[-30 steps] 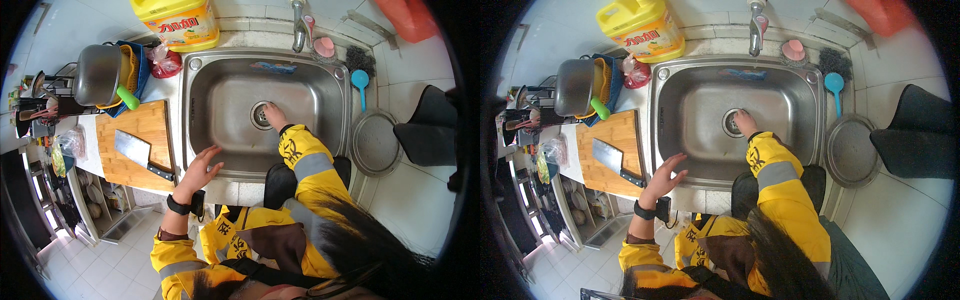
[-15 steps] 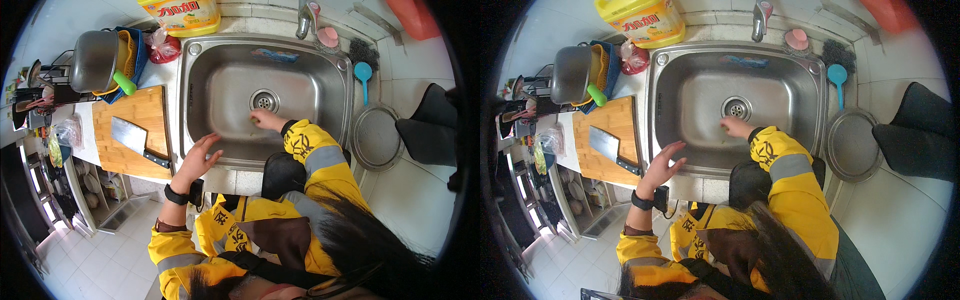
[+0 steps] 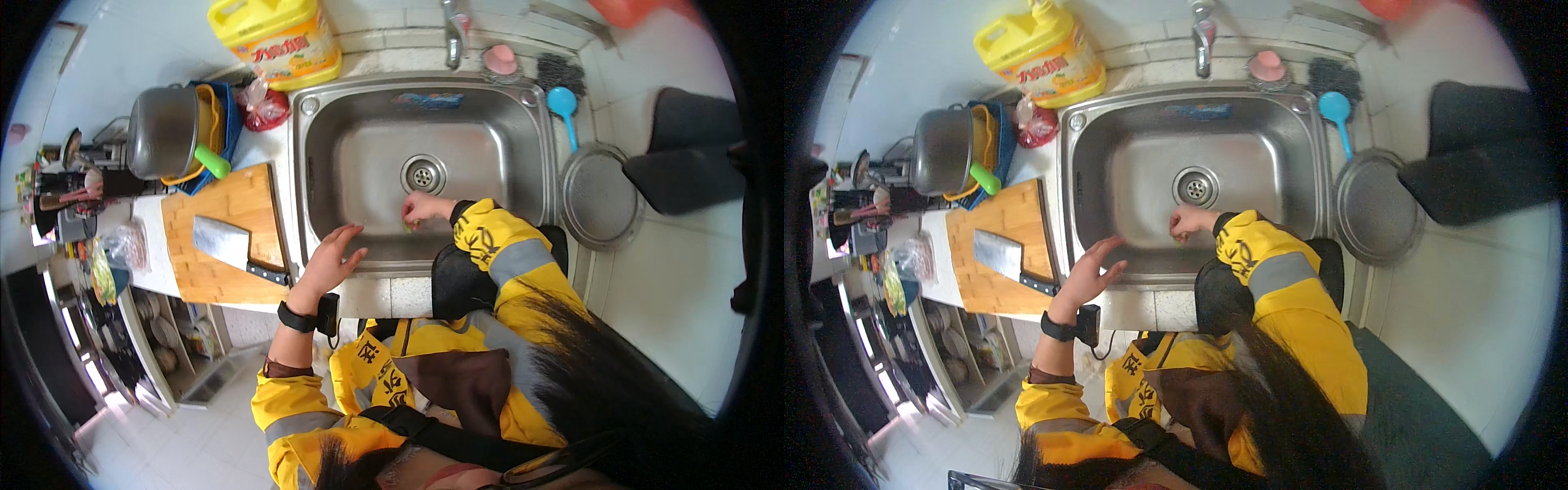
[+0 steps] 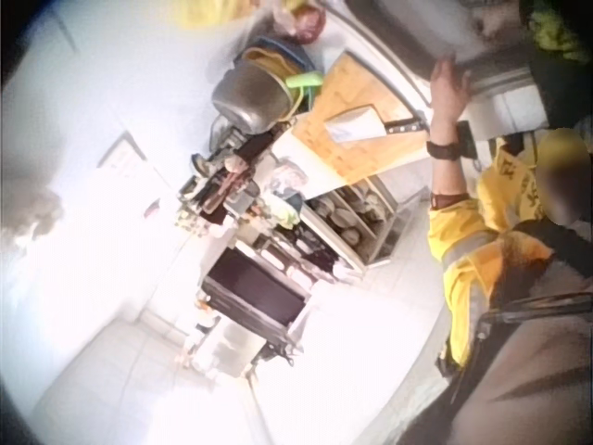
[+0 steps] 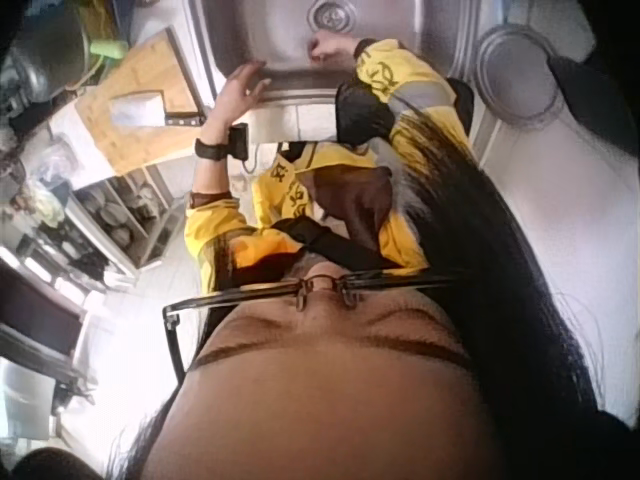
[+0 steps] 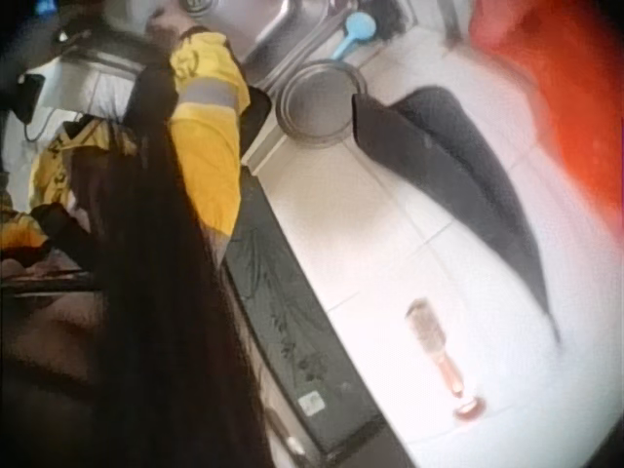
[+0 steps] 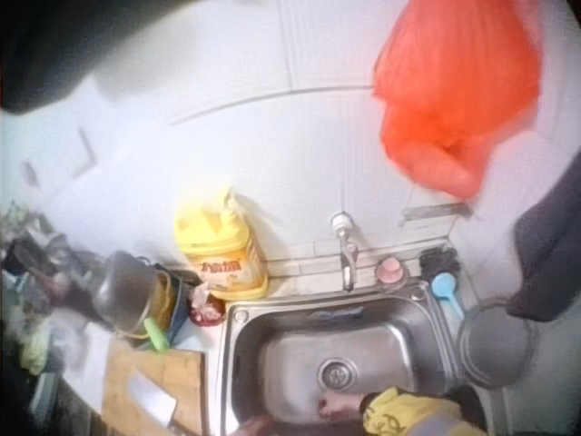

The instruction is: The person chops a white root vegetable into small pieces on a wooden cutting board using a cleaver, then transfers the pieces into a bowl. Afterward, the person washes the cleaver and cutting board, and proceeds to chop green onions into small pieces.

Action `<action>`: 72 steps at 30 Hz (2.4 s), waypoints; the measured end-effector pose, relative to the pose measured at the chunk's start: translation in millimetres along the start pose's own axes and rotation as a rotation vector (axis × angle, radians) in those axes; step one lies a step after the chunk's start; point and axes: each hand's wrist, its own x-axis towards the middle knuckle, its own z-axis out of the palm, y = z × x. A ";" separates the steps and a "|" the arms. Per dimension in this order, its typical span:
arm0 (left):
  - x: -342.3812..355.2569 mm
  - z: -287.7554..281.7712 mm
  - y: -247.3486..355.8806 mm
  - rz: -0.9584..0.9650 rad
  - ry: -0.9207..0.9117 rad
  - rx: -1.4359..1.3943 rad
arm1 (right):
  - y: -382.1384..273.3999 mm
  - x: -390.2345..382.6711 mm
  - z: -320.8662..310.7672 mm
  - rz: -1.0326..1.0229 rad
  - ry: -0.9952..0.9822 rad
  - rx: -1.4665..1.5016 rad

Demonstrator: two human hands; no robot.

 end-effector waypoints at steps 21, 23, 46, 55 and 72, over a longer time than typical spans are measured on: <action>42.2 -25.0 -75.5 0.376 -0.418 0.473 | 79.4 -315.0 347.3 -0.859 1.701 0.948; 46.5 -11.6 -78.7 0.394 -0.449 0.499 | 135.0 -319.0 436.4 -0.727 2.004 1.176; -5.4 93.6 -15.8 0.180 -0.018 0.496 | 399.3 -333.6 652.3 0.963 2.385 1.072; -84.7 83.9 -29.3 0.441 0.213 0.367 | 375.6 -298.1 444.4 0.197 1.829 0.284; -186.8 -69.9 -97.5 0.328 -0.037 0.089 | -143.7 -161.5 309.1 -0.604 1.032 0.000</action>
